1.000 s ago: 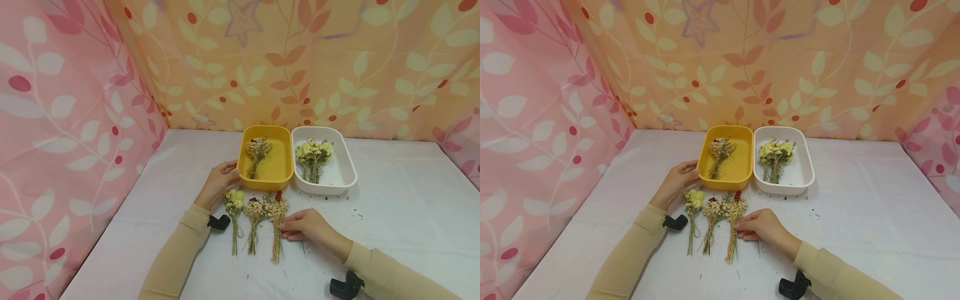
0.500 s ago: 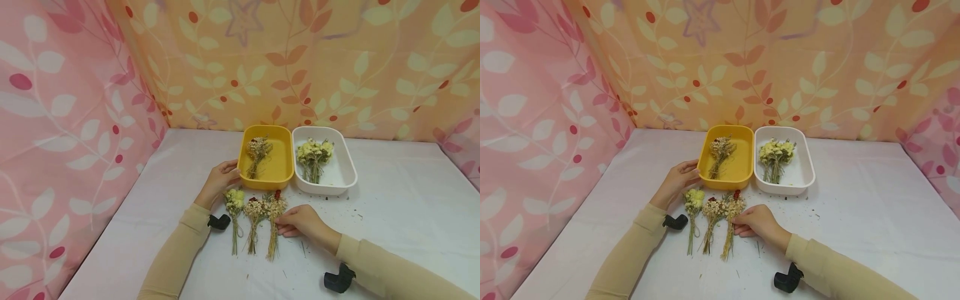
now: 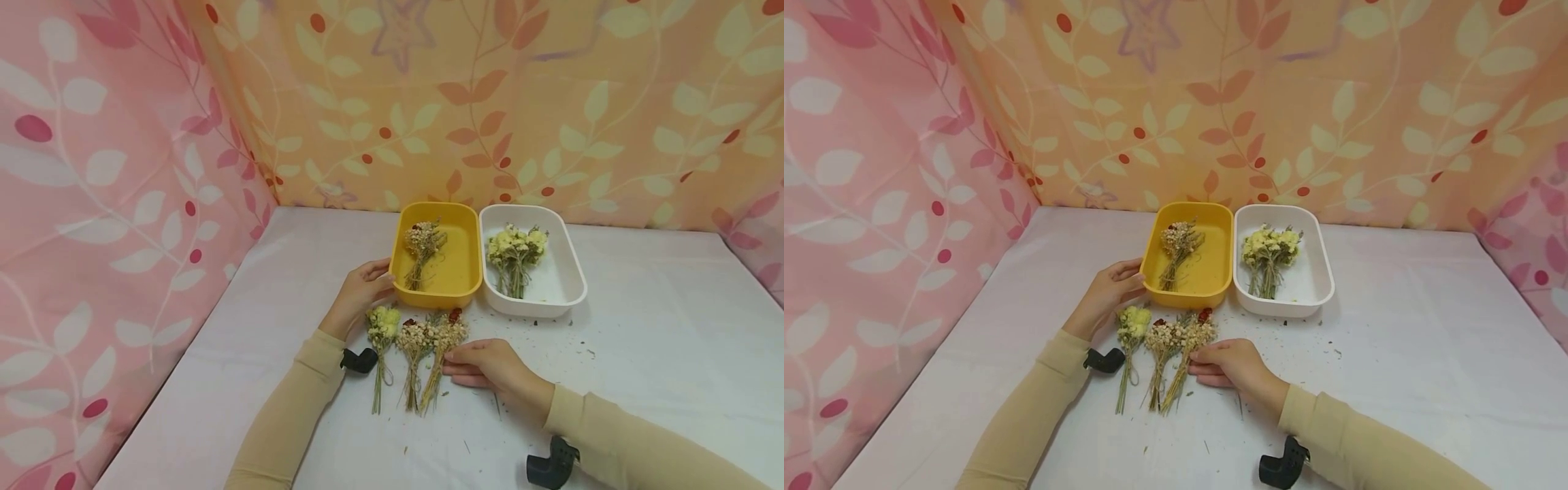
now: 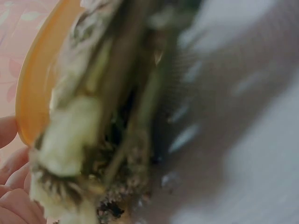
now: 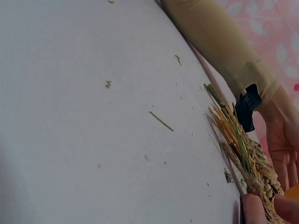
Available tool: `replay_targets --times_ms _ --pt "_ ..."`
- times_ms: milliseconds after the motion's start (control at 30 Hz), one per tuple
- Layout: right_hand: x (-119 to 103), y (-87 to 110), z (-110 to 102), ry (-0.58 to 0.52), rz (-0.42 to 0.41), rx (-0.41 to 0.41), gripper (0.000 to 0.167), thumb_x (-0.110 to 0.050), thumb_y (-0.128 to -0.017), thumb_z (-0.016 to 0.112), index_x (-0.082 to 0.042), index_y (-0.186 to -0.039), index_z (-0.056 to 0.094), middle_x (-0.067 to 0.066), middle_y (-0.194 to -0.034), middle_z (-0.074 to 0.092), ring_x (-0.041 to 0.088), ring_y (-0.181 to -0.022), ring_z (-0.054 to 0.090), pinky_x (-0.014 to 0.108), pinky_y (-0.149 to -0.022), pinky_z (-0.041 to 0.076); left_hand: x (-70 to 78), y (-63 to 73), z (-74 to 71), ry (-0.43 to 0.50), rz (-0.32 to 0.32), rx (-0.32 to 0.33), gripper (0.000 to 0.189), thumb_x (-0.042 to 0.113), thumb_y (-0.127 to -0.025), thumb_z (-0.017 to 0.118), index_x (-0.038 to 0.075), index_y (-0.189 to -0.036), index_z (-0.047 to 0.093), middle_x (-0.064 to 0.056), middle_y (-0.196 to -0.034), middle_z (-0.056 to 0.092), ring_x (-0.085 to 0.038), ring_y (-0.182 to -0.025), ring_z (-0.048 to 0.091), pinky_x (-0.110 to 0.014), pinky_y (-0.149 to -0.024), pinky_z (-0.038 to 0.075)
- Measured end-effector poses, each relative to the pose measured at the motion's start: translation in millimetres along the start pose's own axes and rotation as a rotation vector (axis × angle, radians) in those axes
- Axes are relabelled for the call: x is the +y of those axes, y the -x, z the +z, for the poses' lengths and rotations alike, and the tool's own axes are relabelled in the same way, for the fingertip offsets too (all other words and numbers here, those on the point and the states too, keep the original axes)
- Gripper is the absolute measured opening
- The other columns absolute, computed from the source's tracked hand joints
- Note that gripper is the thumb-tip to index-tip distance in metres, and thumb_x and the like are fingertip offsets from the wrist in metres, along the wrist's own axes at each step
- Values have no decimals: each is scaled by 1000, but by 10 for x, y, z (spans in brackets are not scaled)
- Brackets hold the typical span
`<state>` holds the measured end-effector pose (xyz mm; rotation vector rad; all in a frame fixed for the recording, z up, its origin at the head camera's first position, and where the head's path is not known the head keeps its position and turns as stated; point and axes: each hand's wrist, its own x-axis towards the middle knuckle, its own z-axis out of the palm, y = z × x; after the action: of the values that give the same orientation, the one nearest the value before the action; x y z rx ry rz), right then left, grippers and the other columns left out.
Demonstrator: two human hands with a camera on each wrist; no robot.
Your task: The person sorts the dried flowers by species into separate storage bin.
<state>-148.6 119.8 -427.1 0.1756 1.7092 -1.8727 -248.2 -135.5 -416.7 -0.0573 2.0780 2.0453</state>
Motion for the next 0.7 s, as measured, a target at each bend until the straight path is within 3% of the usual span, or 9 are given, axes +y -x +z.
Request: replay_targets --times_ms 200,367,567,700 --pt "24 35 54 -68 -4 32 42 -5 -97 62 17 -130 51 12 -110 74 17 -98 74 33 -88 62 -2 -2 -6 -22 5 -5 51 9 -100 59 7 -149 46 -16 -150 50 -35 -128 58 -39 -103 55" --pt "37 36 83 -129 -12 50 46 -3 -100 54 18 -139 42 10 -107 73 19 -104 72 33 -90 61 -5 -4 -9 -11 8 -9 51 9 -100 60 7 -149 46 -16 -150 50 -35 -129 58 -40 -103 55" --pt "31 32 125 -170 -18 100 45 -4 -97 60 15 -135 45 6 -101 73 16 -99 72 32 -92 61 -6 -5 -9 -2 6 -7 50 9 -100 60 8 -148 47 -15 -150 51 -35 -128 58 -39 -102 56" --pt "31 28 157 -222 -15 146 46 -1 -95 63 16 -134 45 7 -106 68 14 -95 70 31 -94 60 -13 -2 -12 -15 7 -2 49 11 -100 61 9 -147 48 -13 -149 52 -34 -125 61 -38 -101 57"
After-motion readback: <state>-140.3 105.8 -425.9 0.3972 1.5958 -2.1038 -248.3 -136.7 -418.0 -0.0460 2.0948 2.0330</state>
